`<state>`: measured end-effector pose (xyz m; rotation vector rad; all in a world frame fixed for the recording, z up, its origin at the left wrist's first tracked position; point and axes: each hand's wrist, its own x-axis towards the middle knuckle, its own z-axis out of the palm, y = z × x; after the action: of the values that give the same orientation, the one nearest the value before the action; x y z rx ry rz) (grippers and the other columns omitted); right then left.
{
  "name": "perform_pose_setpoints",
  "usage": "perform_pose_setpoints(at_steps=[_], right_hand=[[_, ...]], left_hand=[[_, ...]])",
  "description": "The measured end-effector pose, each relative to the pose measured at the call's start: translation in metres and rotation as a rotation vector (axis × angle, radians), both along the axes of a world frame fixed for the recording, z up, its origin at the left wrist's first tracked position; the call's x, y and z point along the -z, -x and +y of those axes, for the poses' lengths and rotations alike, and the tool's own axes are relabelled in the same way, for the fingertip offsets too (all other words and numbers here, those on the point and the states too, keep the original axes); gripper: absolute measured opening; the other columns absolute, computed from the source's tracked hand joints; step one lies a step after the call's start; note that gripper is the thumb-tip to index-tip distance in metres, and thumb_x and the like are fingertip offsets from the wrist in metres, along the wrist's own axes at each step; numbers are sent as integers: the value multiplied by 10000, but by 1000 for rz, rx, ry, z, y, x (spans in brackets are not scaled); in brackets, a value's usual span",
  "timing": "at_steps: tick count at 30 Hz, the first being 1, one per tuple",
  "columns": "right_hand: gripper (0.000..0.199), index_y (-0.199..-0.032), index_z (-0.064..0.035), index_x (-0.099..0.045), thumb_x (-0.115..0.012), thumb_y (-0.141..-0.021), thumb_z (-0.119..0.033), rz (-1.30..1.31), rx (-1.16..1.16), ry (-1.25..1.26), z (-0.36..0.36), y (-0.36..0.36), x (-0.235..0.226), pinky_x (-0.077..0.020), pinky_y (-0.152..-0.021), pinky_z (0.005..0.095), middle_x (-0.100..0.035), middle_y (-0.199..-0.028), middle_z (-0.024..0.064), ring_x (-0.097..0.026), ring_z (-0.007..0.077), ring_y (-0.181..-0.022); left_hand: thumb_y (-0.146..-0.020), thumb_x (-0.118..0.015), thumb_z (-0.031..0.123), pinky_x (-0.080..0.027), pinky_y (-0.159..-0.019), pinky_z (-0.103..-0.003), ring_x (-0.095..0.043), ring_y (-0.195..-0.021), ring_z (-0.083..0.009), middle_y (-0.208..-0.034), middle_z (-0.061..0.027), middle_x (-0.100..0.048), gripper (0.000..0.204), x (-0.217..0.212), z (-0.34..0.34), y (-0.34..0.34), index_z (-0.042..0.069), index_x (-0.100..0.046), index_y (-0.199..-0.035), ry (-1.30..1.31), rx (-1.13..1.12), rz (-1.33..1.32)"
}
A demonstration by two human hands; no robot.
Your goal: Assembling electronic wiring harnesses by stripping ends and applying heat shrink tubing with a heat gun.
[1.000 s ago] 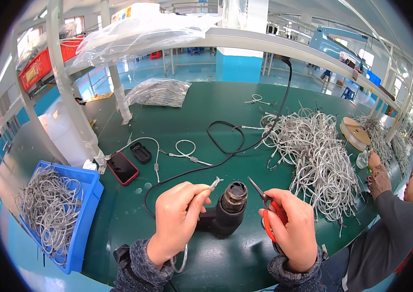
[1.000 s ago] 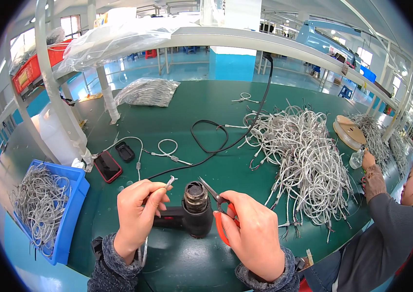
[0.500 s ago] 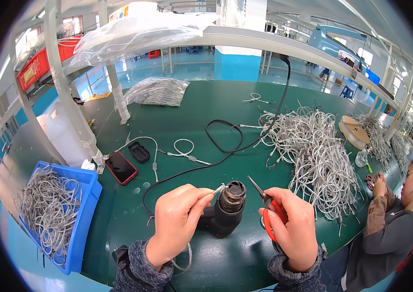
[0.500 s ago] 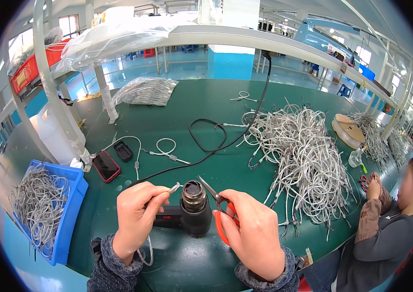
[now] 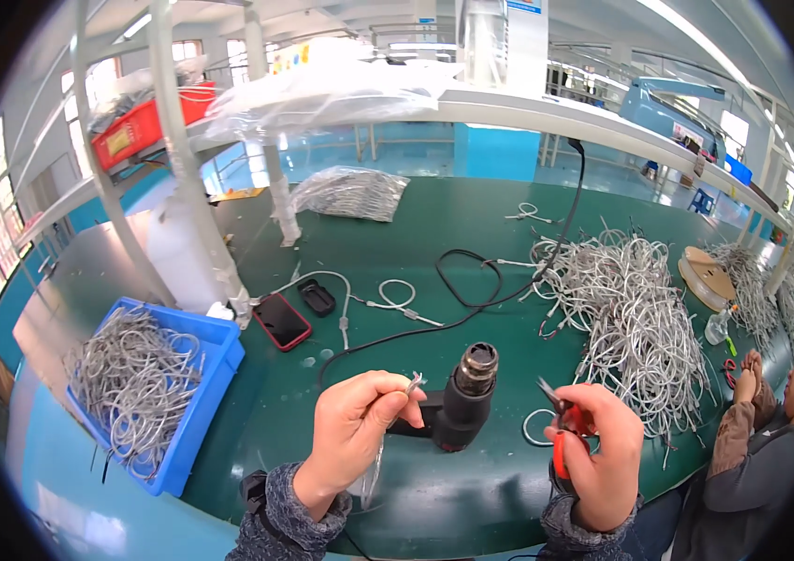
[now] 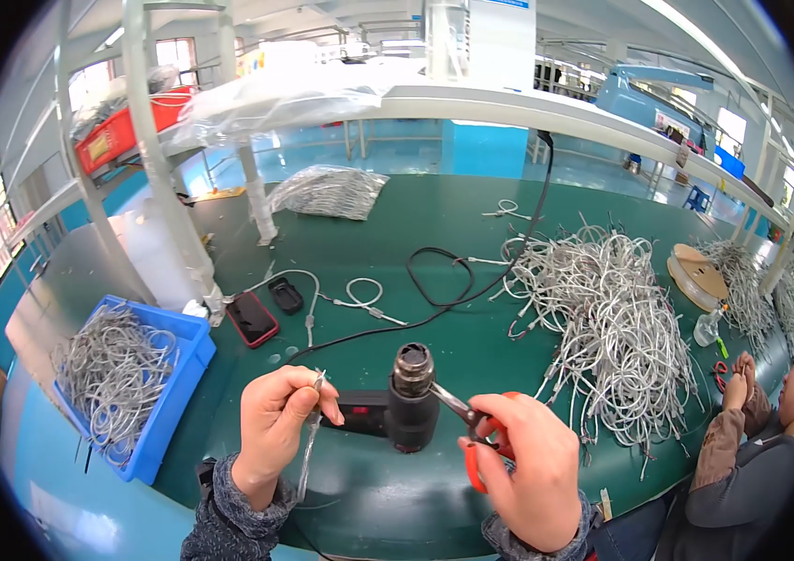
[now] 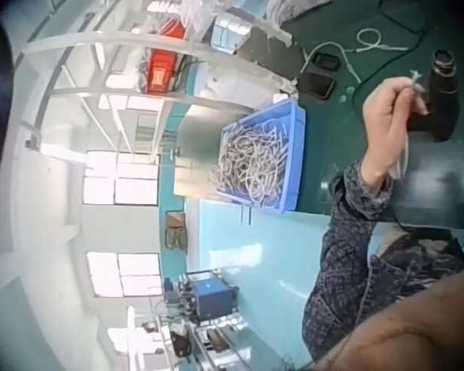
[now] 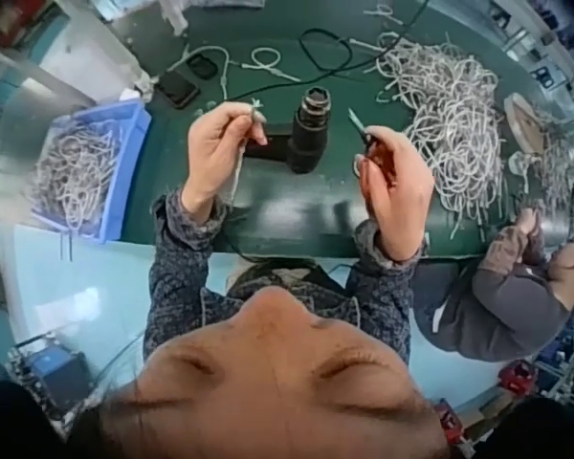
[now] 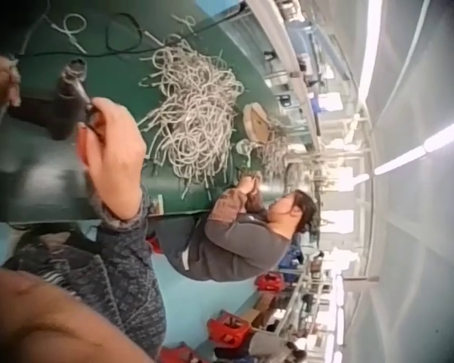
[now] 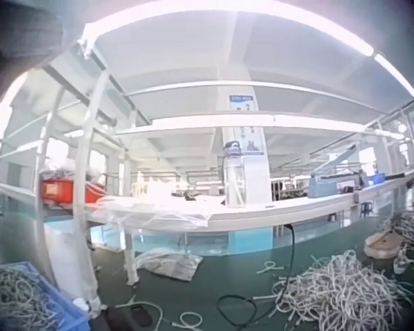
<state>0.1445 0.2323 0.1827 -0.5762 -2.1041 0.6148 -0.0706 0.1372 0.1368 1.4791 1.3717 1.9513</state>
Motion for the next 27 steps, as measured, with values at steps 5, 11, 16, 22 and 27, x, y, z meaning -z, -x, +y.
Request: perform_pose_setpoints(at_steps=[5,11,16,22,27], right_hand=[[334,-982,14,-597,-570,-665,117,3,14,-31,-13,-12,1,-471,-626,295,-594,-800,107,-594,193,-664],[303,-982,-18,-595,-639,-693,65,-32,-38,112,-13,-41,78,-480,-605,337,-592,-805,109,-576,256,-663],[273,-965,-33,-616,-640,-703,36,-285,202,7,-1,-64,158,-465,-672,383,-588,-848,120,-572,302,-760],[259,-984,-34,-617,-626,-730,16,-349,229,-157,3,-68,196,-421,-772,405,-557,-856,123,-520,312,-865],[240,-992,-13,-614,-606,-754,17,-242,268,-134,6,-70,212,-417,-784,405,-574,-912,138,-508,319,-894]], left_hand=[[-979,-495,205,-524,-633,-289,-612,-669,-180,-729,-79,-574,269,-2,-33,-8,-29,-541,-853,-47,153,-83],[-1003,-438,209,-499,-651,-263,-611,-709,-156,-784,-67,-585,264,9,-68,-22,-7,-525,-878,-15,248,-179],[-1010,-417,229,-473,-603,-250,-592,-678,-146,-763,-53,-567,270,16,-85,-36,9,-522,-894,35,280,-313],[-1014,-401,239,-464,-522,-261,-523,-589,-134,-688,-53,-503,284,26,-117,-42,14,-476,-858,66,153,-456],[-1005,-429,209,-372,-447,-193,-476,-507,-71,-622,-16,-502,252,37,-150,-29,1,-517,-892,136,-151,-393]])
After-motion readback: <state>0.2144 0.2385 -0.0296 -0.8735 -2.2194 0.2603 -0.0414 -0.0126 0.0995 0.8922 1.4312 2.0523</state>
